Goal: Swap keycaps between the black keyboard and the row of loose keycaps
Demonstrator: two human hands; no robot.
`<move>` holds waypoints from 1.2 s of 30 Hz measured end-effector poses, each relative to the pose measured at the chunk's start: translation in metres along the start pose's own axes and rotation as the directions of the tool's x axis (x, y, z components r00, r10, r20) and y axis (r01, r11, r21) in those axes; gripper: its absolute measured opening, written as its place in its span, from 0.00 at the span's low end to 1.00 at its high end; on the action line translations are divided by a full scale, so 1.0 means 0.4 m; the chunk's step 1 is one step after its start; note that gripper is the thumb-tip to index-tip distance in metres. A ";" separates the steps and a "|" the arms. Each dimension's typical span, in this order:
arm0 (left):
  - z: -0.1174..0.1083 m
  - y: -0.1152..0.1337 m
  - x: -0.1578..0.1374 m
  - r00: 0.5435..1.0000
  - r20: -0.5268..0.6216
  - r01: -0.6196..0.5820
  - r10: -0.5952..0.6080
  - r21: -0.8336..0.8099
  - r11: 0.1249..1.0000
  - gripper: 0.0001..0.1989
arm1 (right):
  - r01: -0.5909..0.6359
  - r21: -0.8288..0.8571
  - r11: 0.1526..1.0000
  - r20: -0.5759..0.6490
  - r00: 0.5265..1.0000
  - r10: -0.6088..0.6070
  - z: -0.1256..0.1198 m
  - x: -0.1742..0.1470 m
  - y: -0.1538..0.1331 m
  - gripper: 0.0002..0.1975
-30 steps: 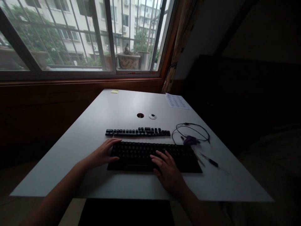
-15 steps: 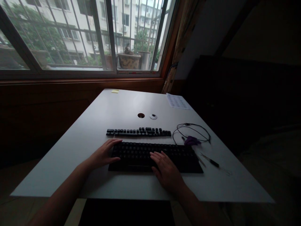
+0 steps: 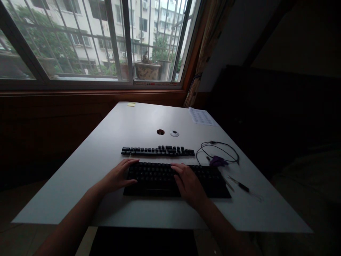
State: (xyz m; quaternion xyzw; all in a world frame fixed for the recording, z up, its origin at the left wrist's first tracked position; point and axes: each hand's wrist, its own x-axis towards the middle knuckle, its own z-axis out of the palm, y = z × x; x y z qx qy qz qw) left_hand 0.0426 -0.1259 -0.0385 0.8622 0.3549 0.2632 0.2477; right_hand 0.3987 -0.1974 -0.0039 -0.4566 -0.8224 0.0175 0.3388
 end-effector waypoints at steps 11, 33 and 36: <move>-0.002 0.009 0.005 1.000 -0.019 0.013 -0.013 -0.016 1.000 0.38 | -0.003 -0.043 0.999 0.164 0.986 0.010 0.106 0.257 0.164 0.20; 0.000 0.015 0.005 0.999 -0.029 0.013 -0.014 -0.030 0.999 0.38 | -0.031 -0.102 0.994 0.224 0.973 0.053 0.188 0.345 0.231 0.15; -0.002 0.018 0.005 1.000 -0.022 0.017 -0.018 -0.024 1.000 0.38 | -0.063 -0.102 0.993 0.195 0.977 0.082 0.191 0.374 0.239 0.11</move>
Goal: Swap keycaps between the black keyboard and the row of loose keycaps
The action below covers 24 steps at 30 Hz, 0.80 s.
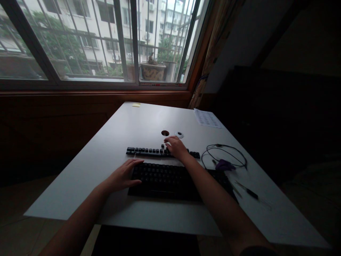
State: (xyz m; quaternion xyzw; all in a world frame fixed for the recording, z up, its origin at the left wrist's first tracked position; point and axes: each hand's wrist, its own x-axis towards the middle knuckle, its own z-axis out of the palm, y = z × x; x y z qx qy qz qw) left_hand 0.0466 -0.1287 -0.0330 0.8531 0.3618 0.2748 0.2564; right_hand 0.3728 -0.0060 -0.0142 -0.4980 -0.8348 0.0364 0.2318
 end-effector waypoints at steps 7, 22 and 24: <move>0.000 -0.004 0.000 1.000 0.000 -0.013 0.013 -0.014 1.000 0.38 | -0.024 0.012 1.000 0.022 0.999 0.024 0.016 0.040 -0.004 0.11; -0.004 0.000 0.002 1.000 0.004 -0.014 0.014 -0.001 1.000 0.38 | 0.031 0.175 0.984 -0.117 0.993 -0.011 -0.070 -0.067 -0.028 0.08; -0.004 0.000 0.001 1.000 0.012 -0.005 0.005 0.000 1.000 0.38 | 0.028 0.205 0.978 -0.142 0.990 0.001 -0.098 -0.134 -0.037 0.06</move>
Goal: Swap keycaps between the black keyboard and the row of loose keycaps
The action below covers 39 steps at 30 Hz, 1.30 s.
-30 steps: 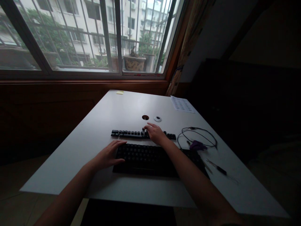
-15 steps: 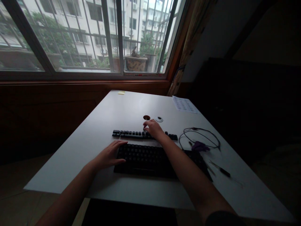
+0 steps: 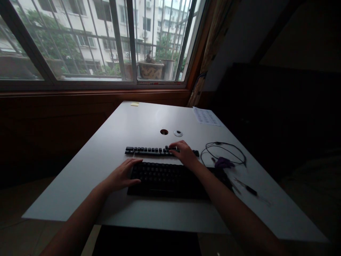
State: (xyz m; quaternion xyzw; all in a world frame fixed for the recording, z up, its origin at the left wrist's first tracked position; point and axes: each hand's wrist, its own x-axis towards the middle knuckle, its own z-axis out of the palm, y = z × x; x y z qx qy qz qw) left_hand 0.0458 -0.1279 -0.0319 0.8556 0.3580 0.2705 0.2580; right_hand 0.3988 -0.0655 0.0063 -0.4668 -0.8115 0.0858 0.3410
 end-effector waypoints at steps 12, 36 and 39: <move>0.000 -0.008 -0.007 1.000 0.008 0.004 -0.004 0.012 1.000 0.38 | -0.059 0.078 0.995 -0.004 0.998 0.060 -0.091 -0.330 -0.089 0.06; -0.001 -0.001 -0.006 1.000 0.003 -0.014 0.014 0.007 1.000 0.37 | 0.143 -0.071 0.987 -0.043 0.988 -0.146 -0.053 -0.354 -0.093 0.08; 0.000 -0.002 -0.007 1.000 -0.001 -0.014 0.014 0.008 1.000 0.37 | 0.138 -0.070 0.988 -0.045 0.989 -0.141 -0.051 -0.355 -0.097 0.08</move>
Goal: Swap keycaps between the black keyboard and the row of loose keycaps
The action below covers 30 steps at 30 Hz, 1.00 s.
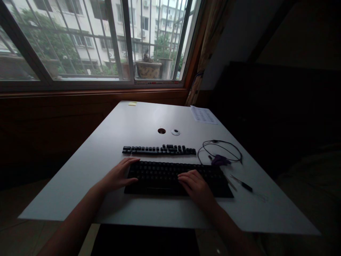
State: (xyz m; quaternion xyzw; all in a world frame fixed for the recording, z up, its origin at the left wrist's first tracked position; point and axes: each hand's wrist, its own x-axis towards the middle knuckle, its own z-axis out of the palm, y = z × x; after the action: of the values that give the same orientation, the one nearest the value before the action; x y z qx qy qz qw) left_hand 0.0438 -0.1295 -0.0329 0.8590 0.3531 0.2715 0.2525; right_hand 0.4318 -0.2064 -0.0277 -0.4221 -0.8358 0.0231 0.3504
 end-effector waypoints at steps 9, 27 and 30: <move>-0.009 0.015 0.001 0.999 -0.015 -0.038 0.039 0.057 0.998 0.35 | -0.165 0.092 0.982 -0.047 0.984 0.169 0.015 -0.019 -0.007 0.07; 0.116 0.283 0.122 0.885 0.231 0.457 -0.404 -0.600 0.657 0.18 | -0.139 0.345 0.928 -0.078 0.981 0.176 0.011 0.086 -0.142 0.15; 0.131 0.288 0.123 0.865 0.256 0.479 -0.431 -0.677 0.559 0.18 | -0.106 0.351 0.930 -0.089 0.985 0.146 0.009 0.093 -0.153 0.16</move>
State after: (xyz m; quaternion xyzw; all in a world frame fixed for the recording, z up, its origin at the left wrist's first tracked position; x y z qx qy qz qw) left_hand 0.1612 -0.1775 0.0153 0.5760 0.4187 0.2868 0.6408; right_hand 0.3725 -0.2178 0.0111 -0.4075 -0.7686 0.1677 0.4637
